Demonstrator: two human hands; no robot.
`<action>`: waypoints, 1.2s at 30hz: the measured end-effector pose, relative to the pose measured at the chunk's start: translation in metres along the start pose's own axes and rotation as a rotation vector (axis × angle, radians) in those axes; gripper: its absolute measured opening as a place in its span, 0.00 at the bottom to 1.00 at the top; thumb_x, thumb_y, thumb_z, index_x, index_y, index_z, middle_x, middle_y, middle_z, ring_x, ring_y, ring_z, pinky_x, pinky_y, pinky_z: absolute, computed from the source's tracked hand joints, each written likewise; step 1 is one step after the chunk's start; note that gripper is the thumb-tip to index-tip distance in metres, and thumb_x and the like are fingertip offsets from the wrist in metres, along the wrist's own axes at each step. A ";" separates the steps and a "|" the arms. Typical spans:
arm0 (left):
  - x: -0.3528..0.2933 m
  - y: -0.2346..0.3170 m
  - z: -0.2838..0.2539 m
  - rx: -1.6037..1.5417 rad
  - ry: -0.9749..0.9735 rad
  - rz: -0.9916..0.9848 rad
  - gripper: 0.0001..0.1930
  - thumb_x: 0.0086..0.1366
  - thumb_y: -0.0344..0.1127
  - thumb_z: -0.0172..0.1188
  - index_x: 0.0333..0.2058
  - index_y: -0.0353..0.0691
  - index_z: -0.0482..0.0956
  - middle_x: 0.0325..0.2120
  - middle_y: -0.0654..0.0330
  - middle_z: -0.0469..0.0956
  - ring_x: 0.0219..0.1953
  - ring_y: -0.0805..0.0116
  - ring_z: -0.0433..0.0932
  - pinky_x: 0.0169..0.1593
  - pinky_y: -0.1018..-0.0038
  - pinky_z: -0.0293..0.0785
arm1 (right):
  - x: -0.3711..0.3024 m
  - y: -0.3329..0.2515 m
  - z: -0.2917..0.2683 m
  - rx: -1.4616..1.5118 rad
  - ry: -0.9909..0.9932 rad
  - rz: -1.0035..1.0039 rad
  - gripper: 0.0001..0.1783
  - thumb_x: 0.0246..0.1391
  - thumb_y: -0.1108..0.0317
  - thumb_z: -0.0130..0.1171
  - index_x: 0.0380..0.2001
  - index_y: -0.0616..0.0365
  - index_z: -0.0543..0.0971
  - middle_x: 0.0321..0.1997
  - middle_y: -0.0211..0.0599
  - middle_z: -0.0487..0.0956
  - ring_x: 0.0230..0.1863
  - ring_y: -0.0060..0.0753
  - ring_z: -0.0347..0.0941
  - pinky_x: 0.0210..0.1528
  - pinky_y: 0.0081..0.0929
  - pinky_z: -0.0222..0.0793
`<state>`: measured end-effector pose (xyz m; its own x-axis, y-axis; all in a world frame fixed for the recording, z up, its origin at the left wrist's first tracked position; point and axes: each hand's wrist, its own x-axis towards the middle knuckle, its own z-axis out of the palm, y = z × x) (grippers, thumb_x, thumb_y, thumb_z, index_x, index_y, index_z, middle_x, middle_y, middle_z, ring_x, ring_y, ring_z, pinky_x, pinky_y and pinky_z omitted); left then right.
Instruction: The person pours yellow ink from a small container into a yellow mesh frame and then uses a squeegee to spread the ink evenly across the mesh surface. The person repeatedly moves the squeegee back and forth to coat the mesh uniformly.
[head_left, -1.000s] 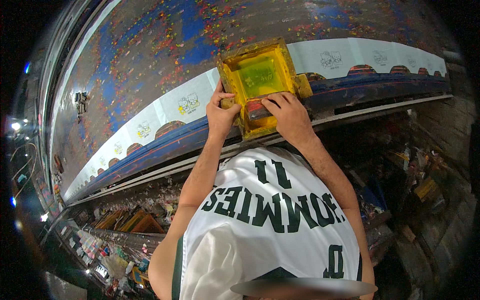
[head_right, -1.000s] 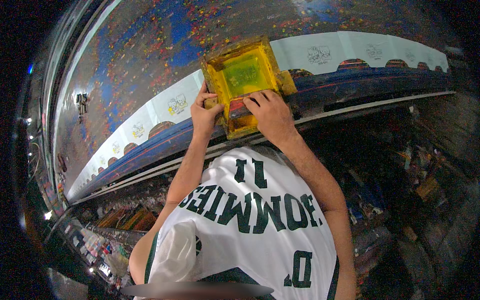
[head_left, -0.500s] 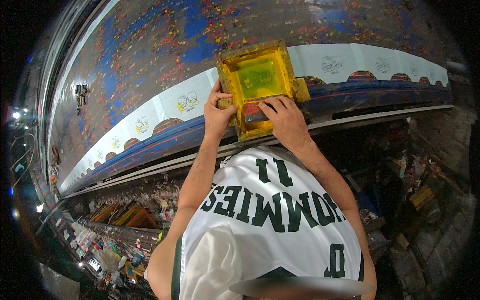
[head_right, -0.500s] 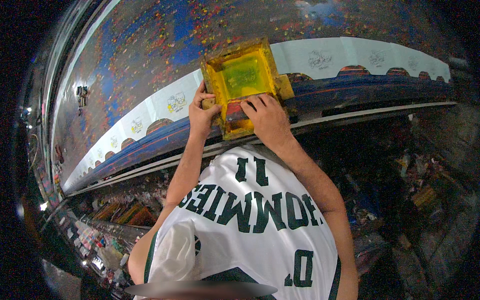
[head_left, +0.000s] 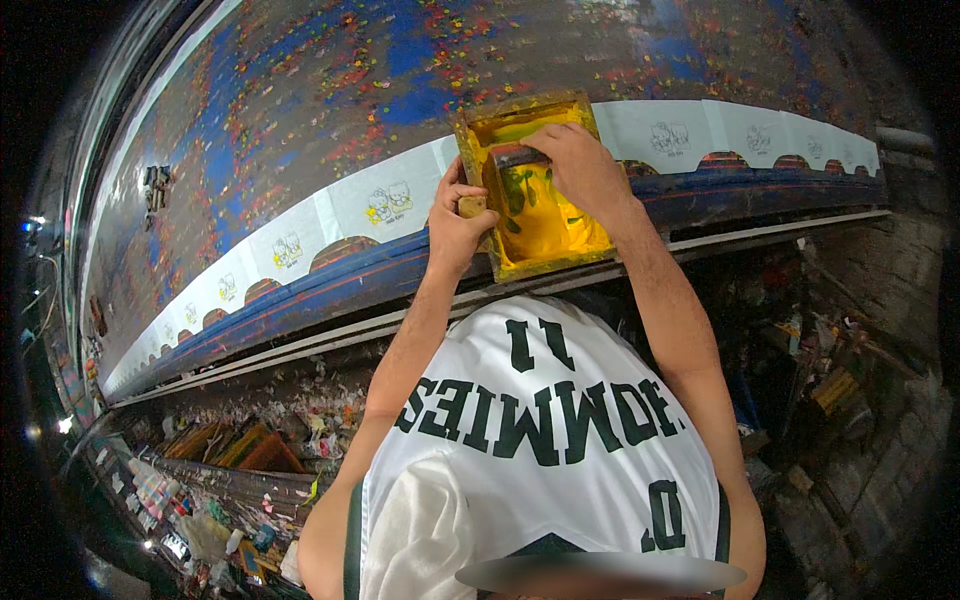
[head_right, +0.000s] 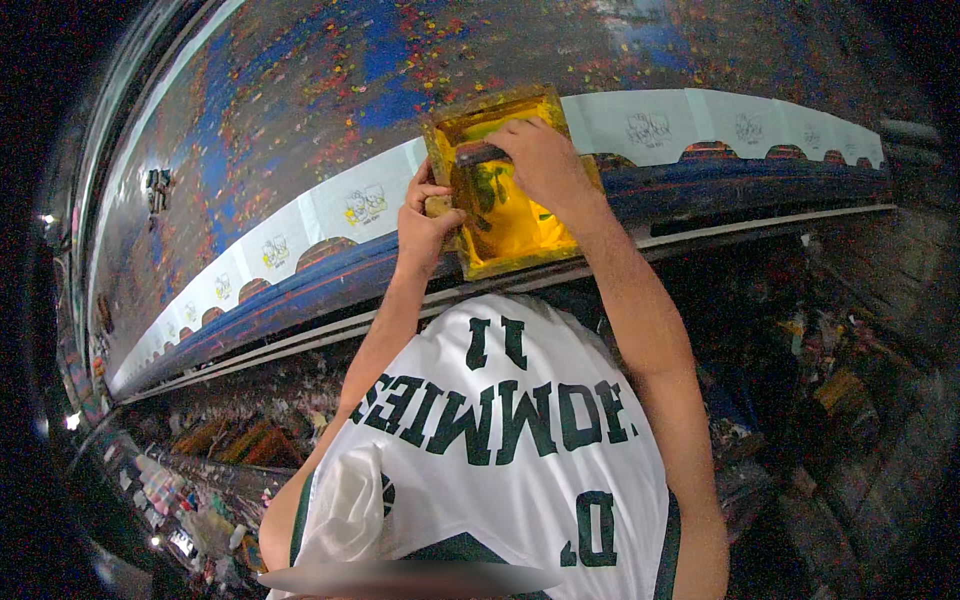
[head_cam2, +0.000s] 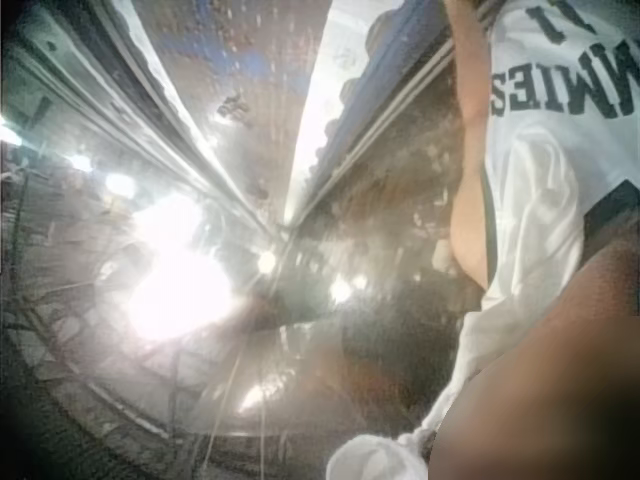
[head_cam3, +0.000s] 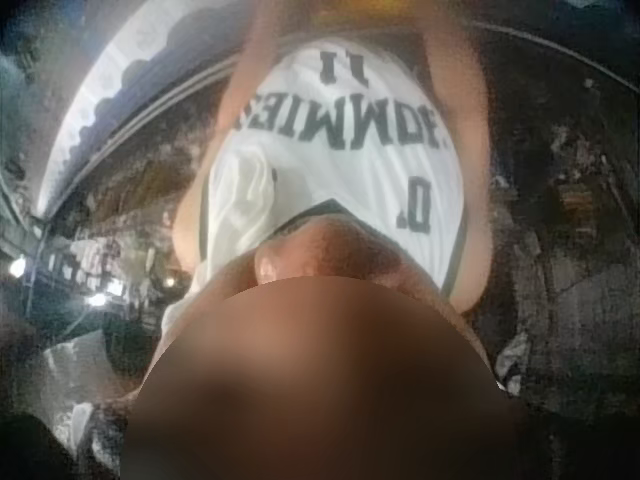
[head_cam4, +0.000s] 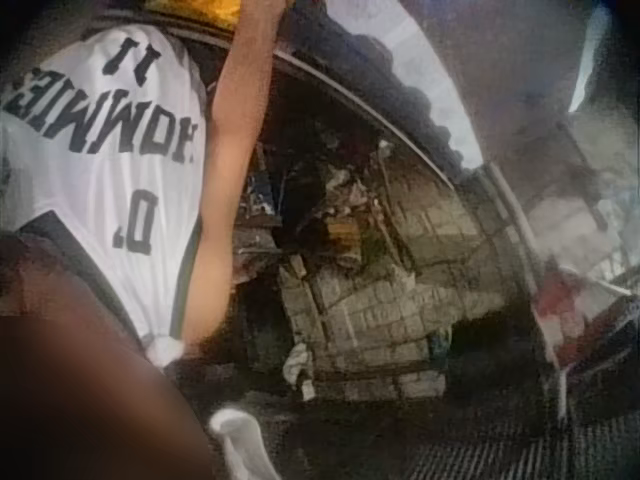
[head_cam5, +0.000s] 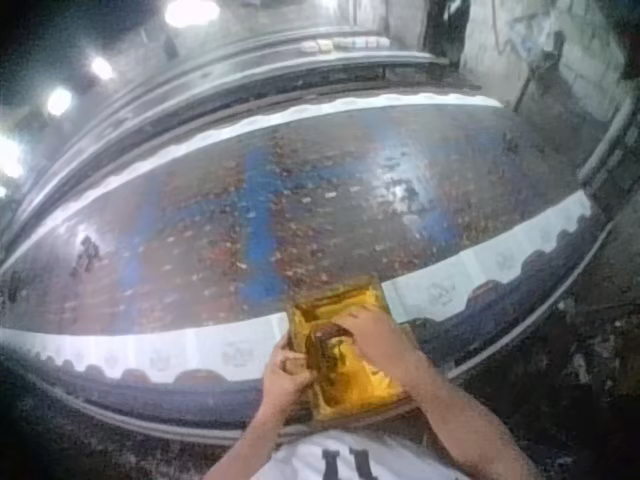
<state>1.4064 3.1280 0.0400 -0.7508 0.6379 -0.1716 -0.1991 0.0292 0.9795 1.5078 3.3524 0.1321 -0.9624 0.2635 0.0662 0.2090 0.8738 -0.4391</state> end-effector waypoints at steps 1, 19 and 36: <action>-0.003 -0.001 0.002 -0.004 0.003 -0.011 0.17 0.53 0.21 0.74 0.41 0.39 0.83 0.81 0.50 0.62 0.80 0.53 0.65 0.77 0.62 0.66 | 0.003 0.002 0.001 -0.005 -0.013 0.002 0.24 0.58 0.80 0.63 0.58 0.55 0.86 0.57 0.41 0.85 0.63 0.52 0.78 0.67 0.47 0.77; -0.003 -0.005 0.004 0.137 0.032 0.009 0.15 0.54 0.22 0.74 0.41 0.37 0.85 0.82 0.48 0.61 0.82 0.50 0.63 0.78 0.59 0.65 | -0.100 -0.032 0.019 -0.014 -0.028 0.096 0.28 0.53 0.80 0.62 0.59 0.55 0.86 0.60 0.37 0.84 0.64 0.47 0.78 0.68 0.42 0.78; 0.033 0.009 0.177 0.024 0.028 0.043 0.16 0.51 0.17 0.73 0.39 0.37 0.83 0.82 0.46 0.61 0.82 0.52 0.63 0.77 0.58 0.67 | -0.141 0.112 -0.076 -0.063 0.089 0.010 0.24 0.56 0.75 0.64 0.57 0.55 0.86 0.59 0.37 0.84 0.62 0.47 0.78 0.66 0.43 0.78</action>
<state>1.4915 3.2853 0.0617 -0.7755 0.6175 -0.1317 -0.1513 0.0208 0.9883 1.6797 3.4438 0.1414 -0.9414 0.3055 0.1429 0.2319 0.8941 -0.3831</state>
